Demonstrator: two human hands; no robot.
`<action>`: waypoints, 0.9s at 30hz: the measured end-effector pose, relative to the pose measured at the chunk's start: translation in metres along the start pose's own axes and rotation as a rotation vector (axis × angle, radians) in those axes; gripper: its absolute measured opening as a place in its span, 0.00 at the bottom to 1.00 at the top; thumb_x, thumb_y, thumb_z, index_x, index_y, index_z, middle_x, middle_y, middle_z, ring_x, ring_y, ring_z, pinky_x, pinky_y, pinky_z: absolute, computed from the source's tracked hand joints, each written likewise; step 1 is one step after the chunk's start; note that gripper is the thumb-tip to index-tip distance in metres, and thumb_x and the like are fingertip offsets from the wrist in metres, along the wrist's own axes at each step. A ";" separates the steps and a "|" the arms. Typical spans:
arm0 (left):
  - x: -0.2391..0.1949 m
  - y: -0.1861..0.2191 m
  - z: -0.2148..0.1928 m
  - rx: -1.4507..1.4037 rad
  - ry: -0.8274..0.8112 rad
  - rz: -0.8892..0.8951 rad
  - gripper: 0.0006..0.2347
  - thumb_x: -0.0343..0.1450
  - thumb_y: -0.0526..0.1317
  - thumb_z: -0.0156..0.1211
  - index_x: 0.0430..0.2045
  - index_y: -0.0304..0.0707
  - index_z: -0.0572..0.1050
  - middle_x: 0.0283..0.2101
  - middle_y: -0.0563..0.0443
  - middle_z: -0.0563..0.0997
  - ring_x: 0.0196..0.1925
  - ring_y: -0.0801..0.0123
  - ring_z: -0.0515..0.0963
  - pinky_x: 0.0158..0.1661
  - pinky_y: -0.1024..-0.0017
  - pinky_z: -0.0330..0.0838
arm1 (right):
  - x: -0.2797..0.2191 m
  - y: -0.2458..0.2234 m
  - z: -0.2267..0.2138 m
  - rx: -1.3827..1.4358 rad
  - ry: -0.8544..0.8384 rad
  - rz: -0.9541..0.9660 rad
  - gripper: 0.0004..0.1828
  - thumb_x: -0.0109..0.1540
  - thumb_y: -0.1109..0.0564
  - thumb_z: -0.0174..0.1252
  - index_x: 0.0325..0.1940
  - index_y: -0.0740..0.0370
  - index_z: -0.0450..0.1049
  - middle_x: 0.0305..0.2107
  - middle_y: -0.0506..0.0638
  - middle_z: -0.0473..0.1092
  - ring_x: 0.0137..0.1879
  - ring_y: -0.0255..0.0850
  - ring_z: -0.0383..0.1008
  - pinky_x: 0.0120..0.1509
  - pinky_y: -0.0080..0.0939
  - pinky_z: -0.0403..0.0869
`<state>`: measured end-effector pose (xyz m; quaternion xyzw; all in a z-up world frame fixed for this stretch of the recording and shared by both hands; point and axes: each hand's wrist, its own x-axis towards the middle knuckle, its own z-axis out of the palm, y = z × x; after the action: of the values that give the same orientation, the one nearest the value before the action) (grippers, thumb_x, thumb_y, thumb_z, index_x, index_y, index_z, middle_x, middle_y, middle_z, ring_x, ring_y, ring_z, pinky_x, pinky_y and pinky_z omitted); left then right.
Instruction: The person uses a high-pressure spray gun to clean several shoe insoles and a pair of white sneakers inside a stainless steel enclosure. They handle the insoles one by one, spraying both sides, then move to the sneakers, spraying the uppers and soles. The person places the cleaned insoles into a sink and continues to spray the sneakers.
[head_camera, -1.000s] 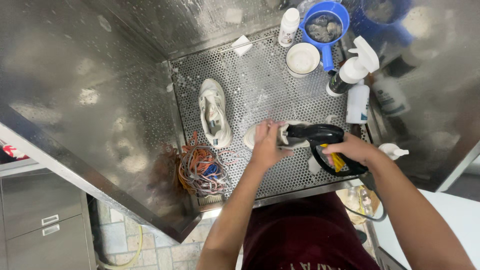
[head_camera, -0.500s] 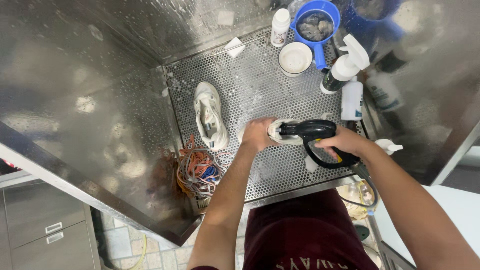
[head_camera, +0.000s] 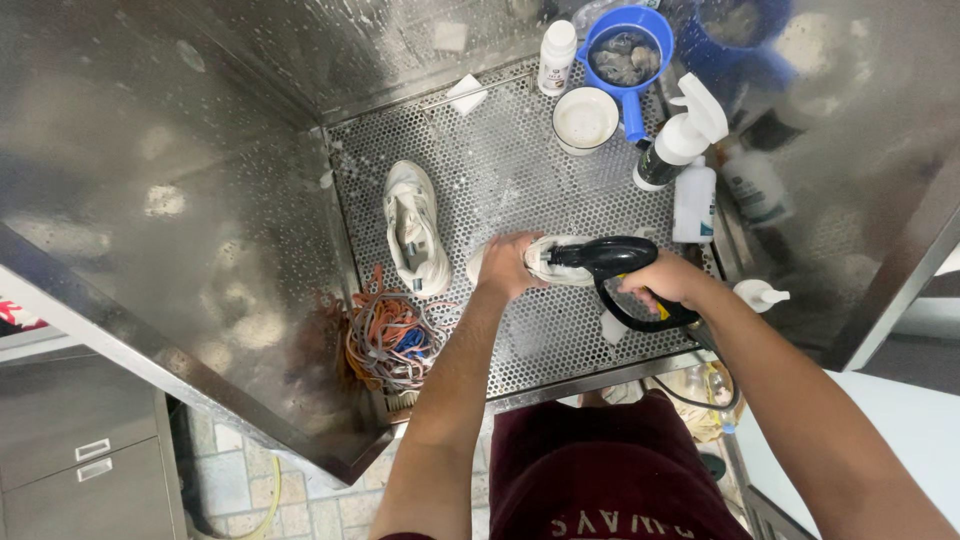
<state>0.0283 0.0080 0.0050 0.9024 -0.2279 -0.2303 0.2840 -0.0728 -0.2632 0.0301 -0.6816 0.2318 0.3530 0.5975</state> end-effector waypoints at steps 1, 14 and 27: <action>-0.001 0.000 0.000 -0.004 0.004 0.004 0.38 0.47 0.41 0.84 0.56 0.49 0.75 0.61 0.53 0.78 0.65 0.63 0.73 0.74 0.56 0.47 | 0.002 0.002 -0.001 -0.002 -0.003 -0.001 0.12 0.53 0.61 0.65 0.21 0.68 0.70 0.13 0.52 0.65 0.17 0.41 0.64 0.24 0.44 0.67; 0.004 -0.009 0.012 0.002 0.028 0.031 0.39 0.46 0.43 0.84 0.57 0.48 0.75 0.61 0.52 0.77 0.66 0.62 0.72 0.73 0.53 0.47 | 0.007 0.016 -0.003 0.064 -0.009 -0.014 0.11 0.53 0.62 0.64 0.21 0.65 0.68 0.14 0.51 0.64 0.17 0.41 0.64 0.23 0.44 0.66; 0.000 0.008 0.000 0.012 -0.061 -0.065 0.38 0.49 0.42 0.82 0.58 0.50 0.74 0.61 0.56 0.79 0.66 0.66 0.73 0.76 0.56 0.41 | 0.002 0.008 -0.002 -0.032 -0.019 -0.046 0.12 0.55 0.60 0.62 0.20 0.67 0.69 0.12 0.52 0.65 0.16 0.41 0.65 0.24 0.44 0.67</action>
<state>0.0258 0.0024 0.0102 0.9036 -0.2086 -0.2654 0.2636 -0.0766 -0.2668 0.0231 -0.6929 0.2049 0.3494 0.5965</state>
